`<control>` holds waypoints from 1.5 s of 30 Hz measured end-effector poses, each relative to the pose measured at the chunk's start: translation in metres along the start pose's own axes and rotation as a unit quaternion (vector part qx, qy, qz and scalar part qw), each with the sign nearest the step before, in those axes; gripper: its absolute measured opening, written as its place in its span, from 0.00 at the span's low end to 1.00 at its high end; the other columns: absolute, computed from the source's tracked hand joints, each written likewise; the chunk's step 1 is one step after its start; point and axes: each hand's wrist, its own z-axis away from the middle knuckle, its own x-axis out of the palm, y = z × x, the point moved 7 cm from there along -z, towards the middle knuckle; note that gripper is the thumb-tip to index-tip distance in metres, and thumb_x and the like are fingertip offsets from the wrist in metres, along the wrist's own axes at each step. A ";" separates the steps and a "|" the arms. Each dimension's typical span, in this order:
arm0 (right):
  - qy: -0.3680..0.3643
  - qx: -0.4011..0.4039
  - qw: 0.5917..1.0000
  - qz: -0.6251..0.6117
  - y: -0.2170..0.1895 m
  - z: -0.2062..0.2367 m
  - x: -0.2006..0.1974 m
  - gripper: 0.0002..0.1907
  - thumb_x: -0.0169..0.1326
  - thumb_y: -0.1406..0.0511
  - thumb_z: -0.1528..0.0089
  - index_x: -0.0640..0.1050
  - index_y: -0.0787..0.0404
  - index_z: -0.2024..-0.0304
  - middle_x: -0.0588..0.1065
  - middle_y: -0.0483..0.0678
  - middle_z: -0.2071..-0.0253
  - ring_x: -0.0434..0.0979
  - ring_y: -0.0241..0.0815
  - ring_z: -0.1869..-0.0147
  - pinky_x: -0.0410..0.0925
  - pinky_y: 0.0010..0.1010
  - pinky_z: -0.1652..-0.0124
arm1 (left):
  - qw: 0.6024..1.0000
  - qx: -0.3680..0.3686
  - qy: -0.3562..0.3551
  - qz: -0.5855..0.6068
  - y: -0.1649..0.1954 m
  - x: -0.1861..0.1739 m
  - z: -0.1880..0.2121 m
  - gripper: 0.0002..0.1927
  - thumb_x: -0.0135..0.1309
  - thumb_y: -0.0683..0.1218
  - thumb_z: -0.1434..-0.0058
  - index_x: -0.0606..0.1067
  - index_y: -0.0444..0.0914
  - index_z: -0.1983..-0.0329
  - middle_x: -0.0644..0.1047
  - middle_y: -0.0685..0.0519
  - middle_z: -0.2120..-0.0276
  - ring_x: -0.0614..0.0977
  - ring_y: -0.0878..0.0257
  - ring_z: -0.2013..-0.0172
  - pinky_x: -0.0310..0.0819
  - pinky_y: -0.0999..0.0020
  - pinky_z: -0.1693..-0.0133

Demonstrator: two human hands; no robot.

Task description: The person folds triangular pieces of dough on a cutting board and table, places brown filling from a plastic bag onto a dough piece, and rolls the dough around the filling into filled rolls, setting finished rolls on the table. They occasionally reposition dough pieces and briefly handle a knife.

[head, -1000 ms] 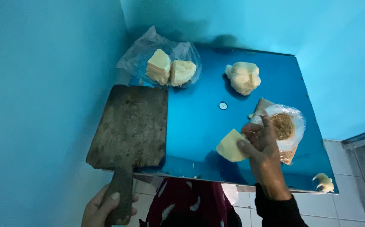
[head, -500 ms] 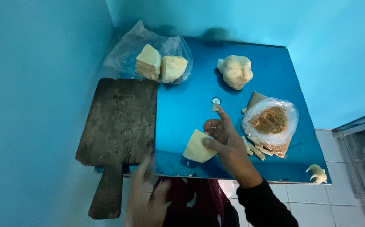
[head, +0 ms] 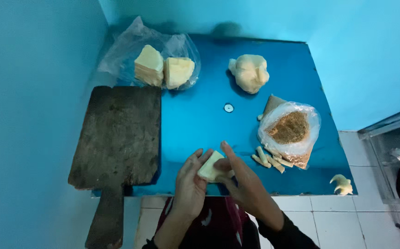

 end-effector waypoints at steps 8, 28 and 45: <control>0.020 0.100 0.992 -0.075 0.023 -0.015 -0.010 0.47 0.56 0.72 0.38 0.48 0.50 0.22 0.86 0.52 0.57 0.89 0.44 0.51 0.79 0.37 0.52 | 0.982 -0.040 0.019 -0.183 -0.001 0.011 -0.001 0.41 0.56 0.39 0.41 0.52 0.38 0.26 0.65 0.44 0.30 0.74 0.53 0.36 0.74 0.59 0.41; 0.046 -0.060 0.995 0.065 0.003 -0.006 0.004 0.48 0.57 0.75 0.39 0.47 0.60 0.23 0.82 0.54 0.53 0.86 0.49 0.49 0.79 0.39 0.51 | 0.991 -0.039 0.028 -0.127 0.003 0.008 -0.004 0.32 0.47 0.43 0.32 0.53 0.34 0.28 0.63 0.43 0.29 0.74 0.54 0.36 0.74 0.61 0.40; 0.029 -0.094 0.992 0.080 0.002 -0.004 0.010 0.52 0.63 0.73 0.43 0.46 0.66 0.25 0.81 0.58 0.52 0.85 0.54 0.50 0.77 0.39 0.55 | 0.998 -0.054 0.019 -0.033 0.001 0.004 -0.007 0.32 0.48 0.45 0.32 0.53 0.32 0.28 0.64 0.40 0.31 0.74 0.54 0.37 0.71 0.61 0.40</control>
